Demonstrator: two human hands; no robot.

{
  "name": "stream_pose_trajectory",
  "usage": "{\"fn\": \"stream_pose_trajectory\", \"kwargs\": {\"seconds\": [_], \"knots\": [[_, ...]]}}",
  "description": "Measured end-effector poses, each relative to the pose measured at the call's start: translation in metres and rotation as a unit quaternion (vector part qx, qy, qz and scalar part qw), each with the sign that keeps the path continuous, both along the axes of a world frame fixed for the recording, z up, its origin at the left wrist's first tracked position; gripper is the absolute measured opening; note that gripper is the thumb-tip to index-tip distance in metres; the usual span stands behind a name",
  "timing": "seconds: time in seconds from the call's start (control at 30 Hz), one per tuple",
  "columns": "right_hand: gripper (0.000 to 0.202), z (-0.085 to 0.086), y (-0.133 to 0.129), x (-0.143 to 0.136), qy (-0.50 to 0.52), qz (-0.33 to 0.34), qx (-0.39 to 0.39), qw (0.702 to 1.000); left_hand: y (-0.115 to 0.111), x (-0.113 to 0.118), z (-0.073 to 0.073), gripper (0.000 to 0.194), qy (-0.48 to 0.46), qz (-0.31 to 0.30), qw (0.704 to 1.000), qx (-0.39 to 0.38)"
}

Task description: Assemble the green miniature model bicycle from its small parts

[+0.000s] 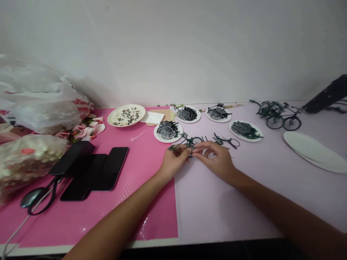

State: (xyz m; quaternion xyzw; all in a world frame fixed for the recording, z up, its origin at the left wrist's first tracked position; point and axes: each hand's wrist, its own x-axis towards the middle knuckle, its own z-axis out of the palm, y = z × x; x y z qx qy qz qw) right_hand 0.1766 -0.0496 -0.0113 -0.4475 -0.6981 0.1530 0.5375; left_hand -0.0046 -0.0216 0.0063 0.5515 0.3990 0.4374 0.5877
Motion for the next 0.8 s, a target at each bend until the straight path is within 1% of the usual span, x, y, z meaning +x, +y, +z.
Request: {"fn": "stream_pose_trajectory", "kwargs": {"seconds": [0.13,0.3,0.4,0.53,0.6,0.67,0.73,0.8], "knots": [[0.021,-0.001,0.000,0.002,-0.005,0.007,0.004,1.000,0.000,-0.001,0.003,0.027,0.013,-0.016,1.000,0.003],[0.032,-0.002,-0.001,0.003,-0.003,0.004,0.004,1.000,0.002,-0.003,0.000,0.032,0.027,-0.028,0.999,0.013],[0.032,-0.002,-0.001,0.004,-0.017,-0.002,0.010,1.000,0.003,-0.003,-0.001,0.030,0.035,-0.023,0.999,0.017],[0.027,0.003,0.001,0.006,-0.045,-0.014,0.038,0.998,0.001,-0.002,0.002,0.026,0.034,-0.015,0.999,0.006],[0.024,0.006,0.002,0.008,-0.058,-0.025,0.054,0.997,0.001,-0.001,0.004,0.025,0.030,-0.007,1.000,-0.003],[0.024,0.008,0.003,0.011,-0.057,-0.050,0.061,0.995,0.001,-0.001,0.005,0.024,0.027,0.001,1.000,-0.011],[0.029,0.007,0.005,0.014,-0.043,-0.077,0.053,0.995,0.000,-0.002,0.006,0.025,0.025,0.003,1.000,-0.010],[0.037,0.004,0.008,0.017,-0.023,-0.083,0.023,0.996,0.000,-0.002,0.006,0.025,0.022,0.002,1.000,-0.005]]}}
